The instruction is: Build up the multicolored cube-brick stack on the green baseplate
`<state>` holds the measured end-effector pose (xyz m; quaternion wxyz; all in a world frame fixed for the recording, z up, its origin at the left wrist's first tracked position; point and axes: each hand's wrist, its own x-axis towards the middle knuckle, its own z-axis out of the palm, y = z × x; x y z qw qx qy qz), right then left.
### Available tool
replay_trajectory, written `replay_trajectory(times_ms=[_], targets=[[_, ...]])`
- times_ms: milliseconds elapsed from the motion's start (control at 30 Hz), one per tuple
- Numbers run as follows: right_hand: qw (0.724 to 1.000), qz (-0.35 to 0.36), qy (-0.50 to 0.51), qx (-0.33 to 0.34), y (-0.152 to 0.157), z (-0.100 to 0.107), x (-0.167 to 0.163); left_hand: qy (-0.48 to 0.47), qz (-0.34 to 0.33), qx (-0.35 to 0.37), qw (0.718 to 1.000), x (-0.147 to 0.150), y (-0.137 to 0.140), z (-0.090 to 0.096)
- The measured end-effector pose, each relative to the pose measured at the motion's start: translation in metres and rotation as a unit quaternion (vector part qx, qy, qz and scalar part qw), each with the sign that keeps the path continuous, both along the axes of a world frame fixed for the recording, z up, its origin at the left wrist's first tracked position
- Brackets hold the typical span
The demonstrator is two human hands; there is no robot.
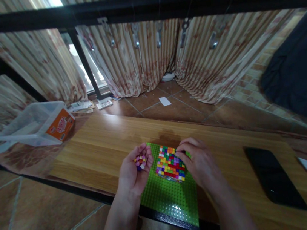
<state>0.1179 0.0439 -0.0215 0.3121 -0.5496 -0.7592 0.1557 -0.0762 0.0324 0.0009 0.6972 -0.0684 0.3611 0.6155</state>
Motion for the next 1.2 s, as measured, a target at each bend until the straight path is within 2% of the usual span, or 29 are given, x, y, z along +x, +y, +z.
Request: replay_trajectory(times_ms=[133, 267, 367, 533, 733, 800, 867, 933, 1000, 1067, 1200], targets=[[0.997, -0.027, 0.070, -0.026, 0.004, -0.010, 0.001, -0.002, 0.004, -0.008, 1.000, -0.001, 0.001, 0.001], [0.974, -0.072, 0.168, -0.134, 0.006, -0.018, 0.002, -0.006, 0.004, -0.009, 1.000, -0.001, 0.001, 0.001], [0.949, -0.071, 0.235, -0.197, 0.006, -0.017, 0.000, -0.011, 0.002, 0.000, 1.000, 0.000, -0.001, 0.001], [0.933, -0.082, 0.278, -0.211, 0.005, -0.016, -0.005, -0.029, -0.031, 0.033, 0.999, 0.002, -0.003, 0.003], [0.942, -0.087, 0.263, -0.188, 0.003, -0.018, -0.004, -0.048, -0.075, 0.072, 0.993, 0.005, -0.006, 0.002], [0.955, -0.095, 0.241, -0.141, -0.001, -0.010, -0.006, -0.052, -0.084, 0.075, 0.992, 0.006, -0.006, 0.001], [0.971, -0.087, 0.216, -0.061, -0.006, 0.003, -0.012, -0.058, -0.093, 0.078, 0.991, 0.008, -0.006, 0.001], [0.983, -0.032, 0.183, -0.006, -0.011, 0.018, -0.021, -0.069, -0.105, 0.086, 0.988, 0.010, -0.006, 0.001], [0.989, 0.056, 0.135, 0.004, -0.016, 0.028, -0.031, -0.079, -0.115, 0.095, 0.986, 0.011, -0.006, 0.001], [0.990, 0.112, 0.091, 0.009, -0.018, 0.032, -0.040, -0.087, -0.124, 0.101, 0.983, 0.012, -0.007, 0.001], [0.990, 0.130, 0.045, 0.018, -0.018, 0.026, -0.046, -0.100, -0.137, 0.103, 0.980, 0.012, -0.007, 0.001]])
